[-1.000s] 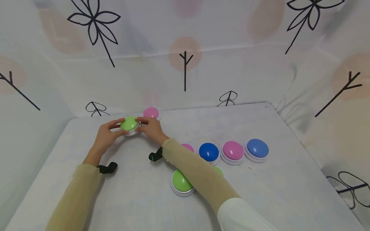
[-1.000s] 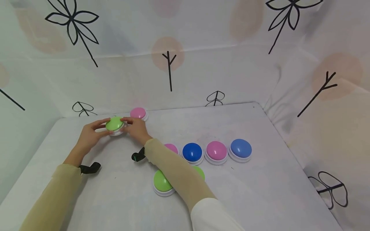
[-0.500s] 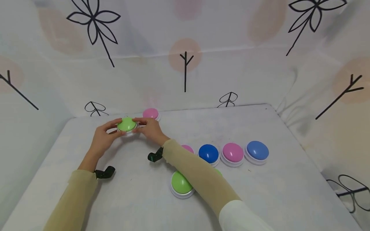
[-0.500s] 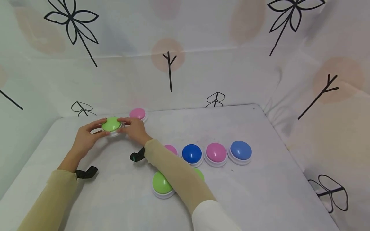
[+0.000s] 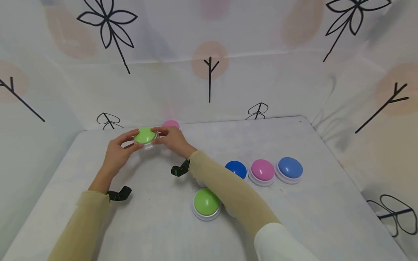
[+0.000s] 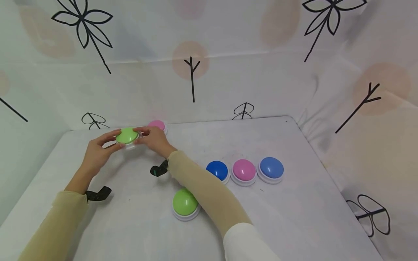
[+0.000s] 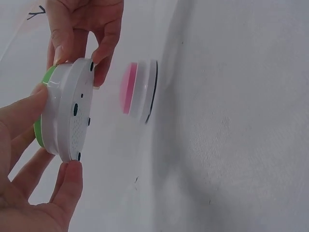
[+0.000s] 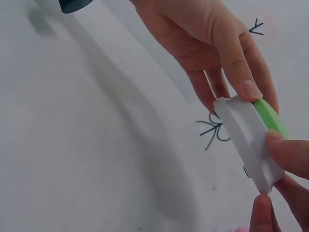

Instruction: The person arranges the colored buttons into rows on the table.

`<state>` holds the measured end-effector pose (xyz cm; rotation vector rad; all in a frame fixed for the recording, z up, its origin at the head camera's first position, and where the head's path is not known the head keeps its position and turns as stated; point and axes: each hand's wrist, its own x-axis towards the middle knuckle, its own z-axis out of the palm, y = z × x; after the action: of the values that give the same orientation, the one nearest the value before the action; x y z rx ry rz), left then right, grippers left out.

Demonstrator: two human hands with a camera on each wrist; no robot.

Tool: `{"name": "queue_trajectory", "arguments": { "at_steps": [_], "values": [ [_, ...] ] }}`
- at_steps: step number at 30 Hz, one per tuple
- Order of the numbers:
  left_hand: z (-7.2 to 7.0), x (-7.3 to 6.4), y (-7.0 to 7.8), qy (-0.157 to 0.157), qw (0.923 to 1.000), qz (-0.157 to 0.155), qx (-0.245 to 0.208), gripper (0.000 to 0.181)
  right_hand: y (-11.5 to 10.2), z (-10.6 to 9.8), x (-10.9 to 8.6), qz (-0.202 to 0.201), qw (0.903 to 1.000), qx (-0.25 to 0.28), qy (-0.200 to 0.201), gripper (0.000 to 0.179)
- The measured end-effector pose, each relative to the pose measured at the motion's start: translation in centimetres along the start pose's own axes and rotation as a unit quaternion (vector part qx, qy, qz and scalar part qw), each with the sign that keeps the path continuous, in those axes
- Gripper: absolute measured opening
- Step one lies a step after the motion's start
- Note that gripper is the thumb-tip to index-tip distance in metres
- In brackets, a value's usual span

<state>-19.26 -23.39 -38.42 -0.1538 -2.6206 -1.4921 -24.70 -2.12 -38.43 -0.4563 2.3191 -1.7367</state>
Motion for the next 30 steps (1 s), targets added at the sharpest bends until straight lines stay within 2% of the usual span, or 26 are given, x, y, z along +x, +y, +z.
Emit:
{"name": "queue_trajectory", "arguments": {
  "at_steps": [12, 21, 30],
  "values": [
    [1.8, -0.7, 1.4, 0.002, 0.9989, 0.044, -0.014, 0.051, -0.2, -2.5, -1.8, -0.017, 0.9994, -0.03, -0.001, 0.045],
    [2.9, -1.3, 2.2, -0.014, 0.9978, 0.061, -0.022, 0.05, -0.2, -3.9, -3.6, -0.018, 0.9991, -0.038, -0.007, 0.046],
    [4.1, -1.9, 2.9, -0.031, 0.9974, 0.062, -0.018, 0.05, 0.1, -5.0, -5.1, -0.012, 0.9976, -0.068, -0.002, 0.046]
  ]
}}
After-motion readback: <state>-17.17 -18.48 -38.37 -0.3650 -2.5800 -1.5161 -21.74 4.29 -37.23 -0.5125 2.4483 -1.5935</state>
